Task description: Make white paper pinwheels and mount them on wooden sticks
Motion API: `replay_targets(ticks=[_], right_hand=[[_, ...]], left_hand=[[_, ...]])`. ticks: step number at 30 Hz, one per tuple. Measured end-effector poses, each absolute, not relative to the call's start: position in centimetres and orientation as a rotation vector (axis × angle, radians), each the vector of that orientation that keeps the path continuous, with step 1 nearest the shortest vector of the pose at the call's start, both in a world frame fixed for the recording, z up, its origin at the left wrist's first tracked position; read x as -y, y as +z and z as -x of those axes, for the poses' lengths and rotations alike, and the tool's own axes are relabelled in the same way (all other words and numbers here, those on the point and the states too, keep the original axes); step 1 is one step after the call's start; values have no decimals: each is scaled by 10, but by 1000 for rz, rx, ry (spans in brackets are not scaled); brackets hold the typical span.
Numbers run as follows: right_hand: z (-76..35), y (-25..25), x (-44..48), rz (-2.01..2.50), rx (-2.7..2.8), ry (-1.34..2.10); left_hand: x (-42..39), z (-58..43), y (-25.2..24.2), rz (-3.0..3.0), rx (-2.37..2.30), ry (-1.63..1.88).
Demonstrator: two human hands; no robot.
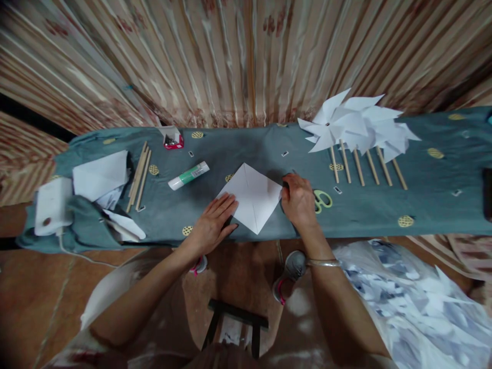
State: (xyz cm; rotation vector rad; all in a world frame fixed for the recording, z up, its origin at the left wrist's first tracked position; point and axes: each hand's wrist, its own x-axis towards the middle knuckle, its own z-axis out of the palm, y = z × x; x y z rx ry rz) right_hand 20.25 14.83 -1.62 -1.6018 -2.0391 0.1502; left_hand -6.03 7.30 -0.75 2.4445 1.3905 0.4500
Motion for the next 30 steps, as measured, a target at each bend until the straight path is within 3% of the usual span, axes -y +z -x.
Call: replay_targets(ticks=[8,14,18,26,30], right_hand=[[-198,-12,-148,1644,2004,131],[-185,-6,-146,1576,1961,136],[-178,-6,-145,1532,1976,159],[-166,2,-143,1530,1862,260],[-149,15,-133,1507,1655,564]], left_hand=[[-73,88,8,-2365,-1482,597],[-100,125,24,-2218,-1853,930],[-119,151,17,-2096,-2048,926],[-132,160,3,-1864,-2015,890],[-126,123,12,-1582,-1785,1076]])
